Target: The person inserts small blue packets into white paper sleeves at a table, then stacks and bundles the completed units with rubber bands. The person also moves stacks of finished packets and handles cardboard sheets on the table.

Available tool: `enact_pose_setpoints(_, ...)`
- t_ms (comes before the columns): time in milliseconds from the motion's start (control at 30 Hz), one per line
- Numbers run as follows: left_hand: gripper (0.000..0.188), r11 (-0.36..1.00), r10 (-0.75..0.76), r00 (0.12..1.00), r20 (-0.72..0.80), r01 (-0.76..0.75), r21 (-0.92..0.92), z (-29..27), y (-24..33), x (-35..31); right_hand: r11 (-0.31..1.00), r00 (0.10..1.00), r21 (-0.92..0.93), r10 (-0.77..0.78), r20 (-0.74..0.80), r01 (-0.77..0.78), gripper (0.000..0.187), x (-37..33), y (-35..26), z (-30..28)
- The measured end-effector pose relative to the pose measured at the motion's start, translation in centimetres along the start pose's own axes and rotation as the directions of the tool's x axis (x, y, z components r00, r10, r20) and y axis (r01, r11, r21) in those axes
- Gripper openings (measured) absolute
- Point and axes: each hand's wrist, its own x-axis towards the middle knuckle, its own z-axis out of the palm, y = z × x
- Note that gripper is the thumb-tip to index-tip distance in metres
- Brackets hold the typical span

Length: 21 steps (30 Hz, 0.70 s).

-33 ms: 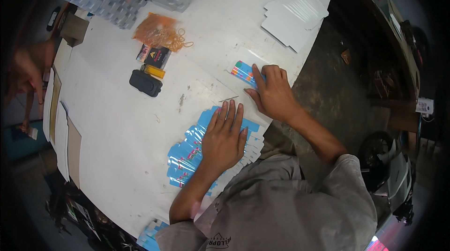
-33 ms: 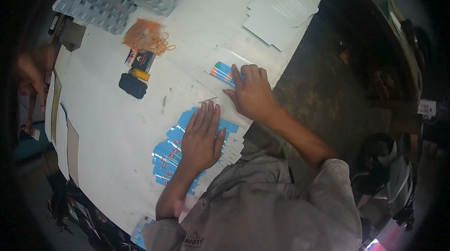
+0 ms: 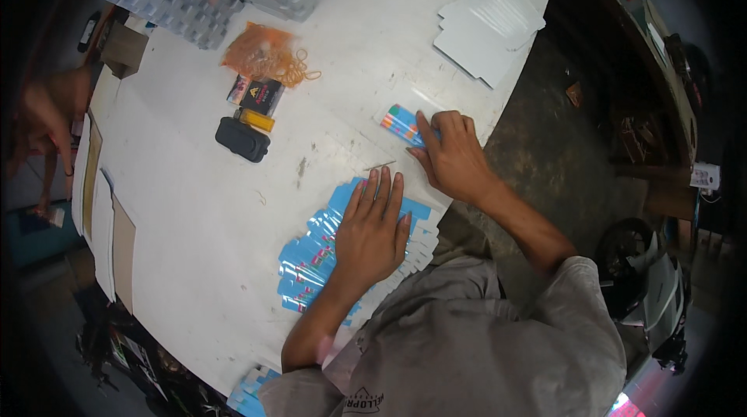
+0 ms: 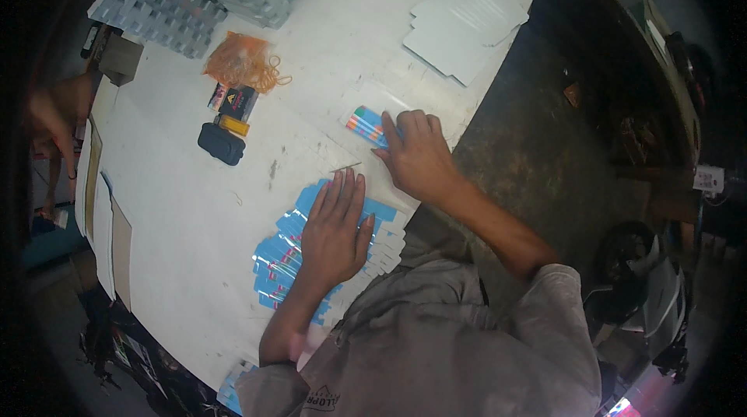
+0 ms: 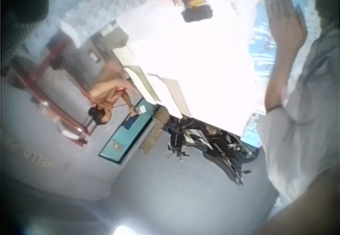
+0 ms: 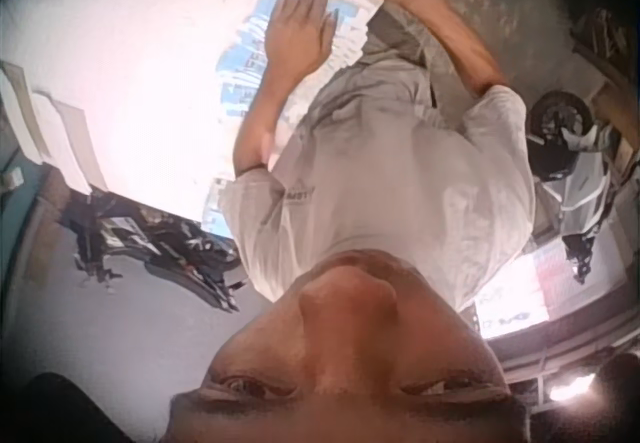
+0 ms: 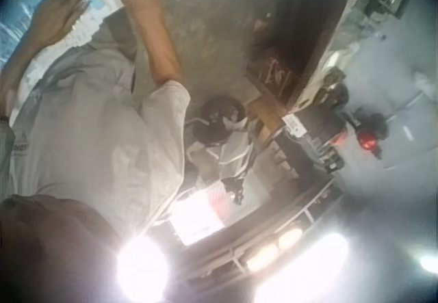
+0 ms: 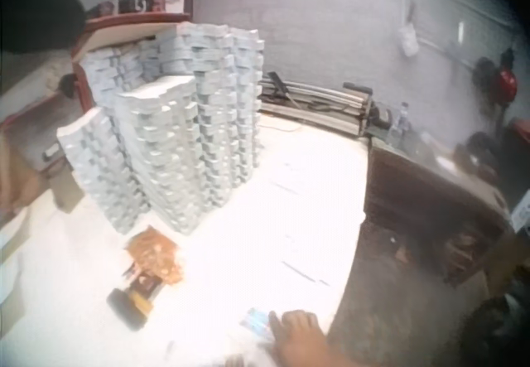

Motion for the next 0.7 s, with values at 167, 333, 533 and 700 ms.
enact_pose_setpoints(167, 0.062, 0.987, -0.03, 1.0, -0.009, 0.031, 0.16, 0.2, 0.7, -0.2, 0.642, 0.887, 0.63, 0.192, 0.42, -0.437, 0.026, -1.0, -4.6, -3.5)
enact_pose_setpoints(333, 0.067, 0.981, 0.028, 0.998, 0.053, -0.037, 0.19, 0.1, 0.8, -0.2, 0.636, 0.923, 0.689, 0.1, 0.372, -0.347, 0.015, -0.6, -3.3, -2.2)
enact_pose_setpoints(533, 0.074, 1.0, 0.025, 0.994, 0.105, -0.026, 0.008, 0.0, 0.5, -0.4, 0.753, 0.839, 0.512, 0.094, 0.536, -0.412, 0.016, -0.6, -3.6, -2.6)
enact_pose_setpoints(700, 0.072, 1.0, 0.025, 0.996, 0.086, -0.027, 0.014, 0.5, -0.1, -0.3, 0.944, 0.957, 0.215, 0.275, -0.09, -0.251, 0.026, 1.6, 1.9, -2.1)
